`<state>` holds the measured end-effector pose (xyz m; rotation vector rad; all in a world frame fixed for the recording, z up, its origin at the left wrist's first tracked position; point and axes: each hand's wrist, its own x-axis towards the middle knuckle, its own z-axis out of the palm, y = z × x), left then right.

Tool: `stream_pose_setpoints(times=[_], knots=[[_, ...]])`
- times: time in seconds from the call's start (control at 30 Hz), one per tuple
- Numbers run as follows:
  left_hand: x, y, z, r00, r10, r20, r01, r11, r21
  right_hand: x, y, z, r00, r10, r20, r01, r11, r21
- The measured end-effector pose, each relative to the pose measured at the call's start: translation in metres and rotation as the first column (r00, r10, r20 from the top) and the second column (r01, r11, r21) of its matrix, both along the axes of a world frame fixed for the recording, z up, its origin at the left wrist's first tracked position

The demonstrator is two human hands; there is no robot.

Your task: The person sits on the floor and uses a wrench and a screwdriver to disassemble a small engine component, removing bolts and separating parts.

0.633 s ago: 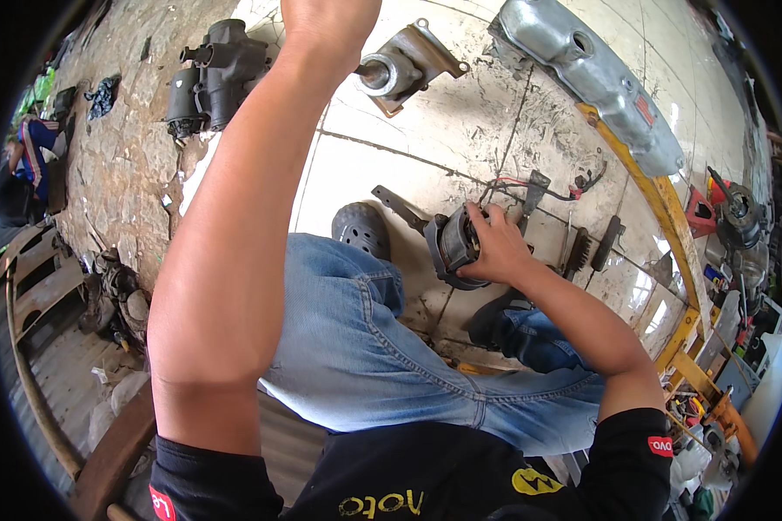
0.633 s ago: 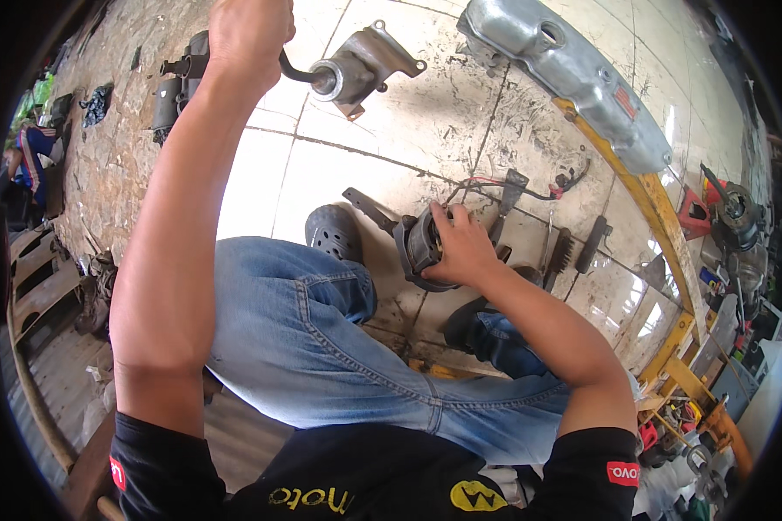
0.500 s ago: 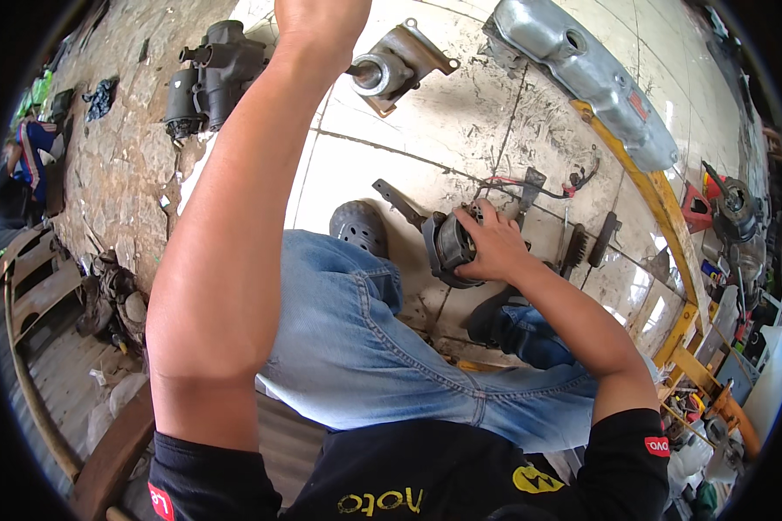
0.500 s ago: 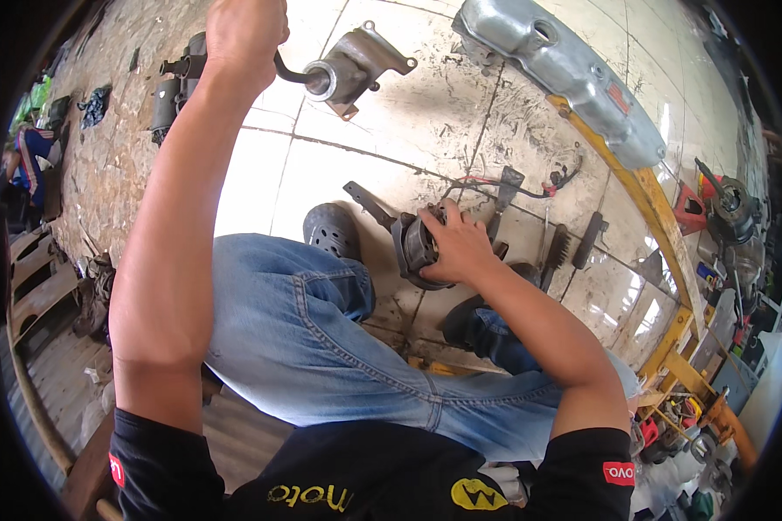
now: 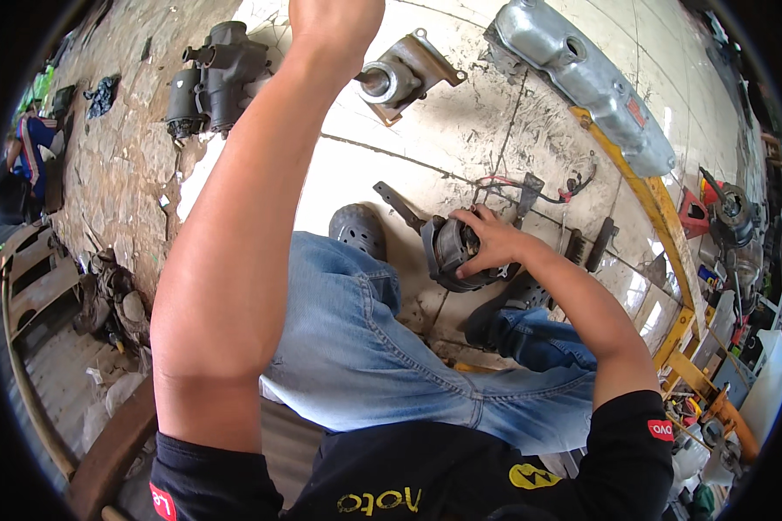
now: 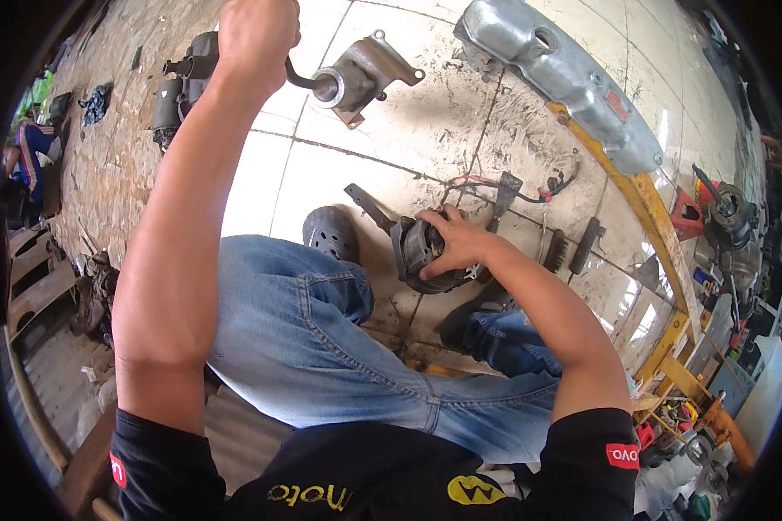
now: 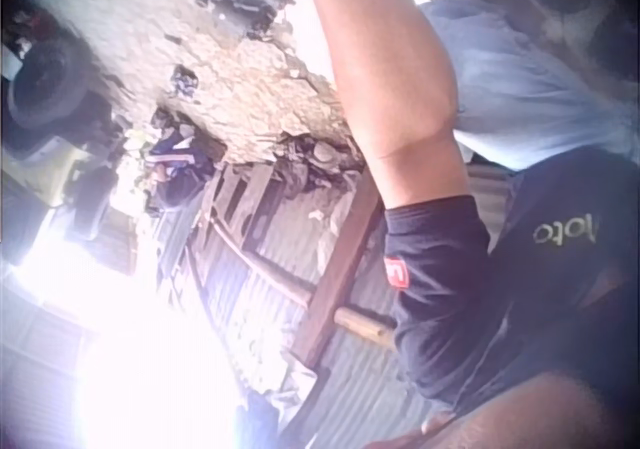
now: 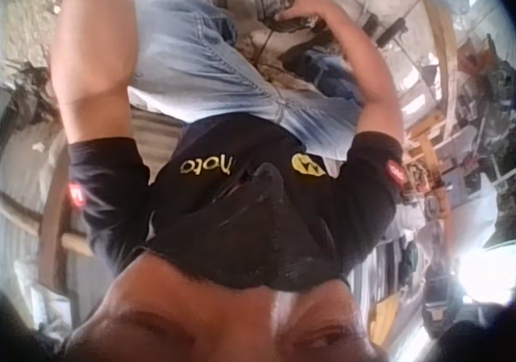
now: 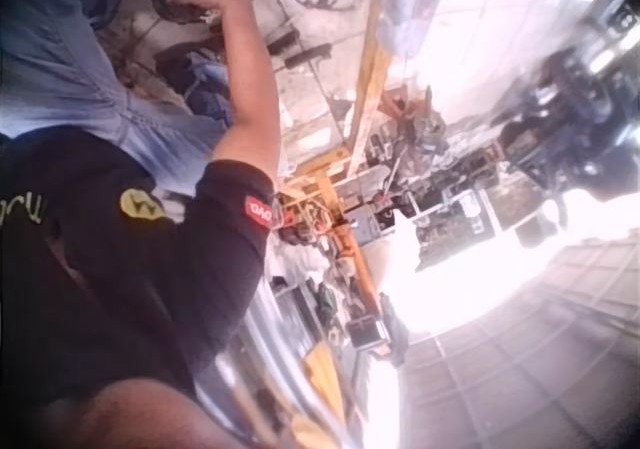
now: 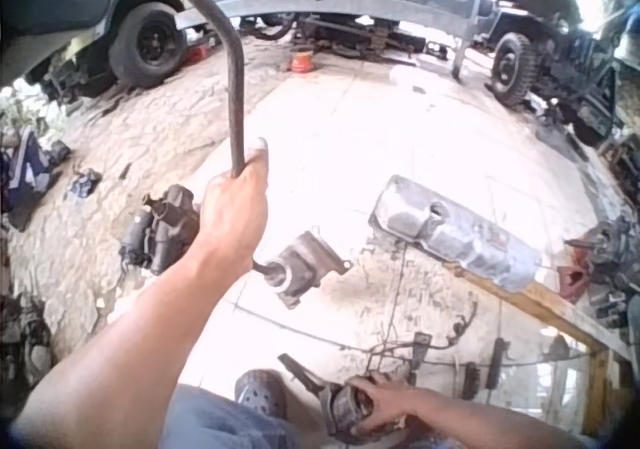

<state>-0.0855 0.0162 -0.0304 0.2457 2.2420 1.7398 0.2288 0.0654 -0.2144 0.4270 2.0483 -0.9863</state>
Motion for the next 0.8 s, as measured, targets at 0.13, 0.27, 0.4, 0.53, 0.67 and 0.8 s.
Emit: stream_pose_setpoints(times=[0.13, 0.27, 0.4, 0.53, 0.67, 0.8], knots=[[0.012, 0.001, 0.008, 1.000, -0.021, -0.003, 0.021, 1.000, -0.010, 0.007, -0.004, -0.009, 0.997, 0.028, -0.070, -0.023, 0.998, 0.061], [0.004, 0.008, 0.002, 1.000, -0.005, 0.022, 0.006, 0.997, -0.079, 0.006, -0.006, -0.001, 0.998, 0.000, -0.062, 0.005, 0.996, 0.092], [0.002, 0.012, -0.001, 0.999, -0.024, 0.040, 0.026, 0.998, -0.052, 0.018, -0.002, -0.004, 0.986, -0.142, -0.085, 0.153, 0.978, 0.139], [0.007, 0.011, -0.001, 0.998, -0.011, -0.058, 0.008, 0.999, -0.054, 0.010, 0.016, 0.007, 0.986, -0.097, -0.136, 0.127, 0.962, 0.241], [0.008, 0.009, 0.003, 0.998, -0.030, -0.048, 0.027, 0.997, -0.067, -0.014, 0.036, 0.028, 0.983, 0.099, -0.153, -0.014, 0.879, 0.477], [0.008, 0.013, 0.003, 0.999, -0.026, -0.038, 0.022, 0.995, -0.102, -0.021, 0.047, 0.027, 0.941, 0.217, -0.261, -0.024, 0.810, 0.586]])
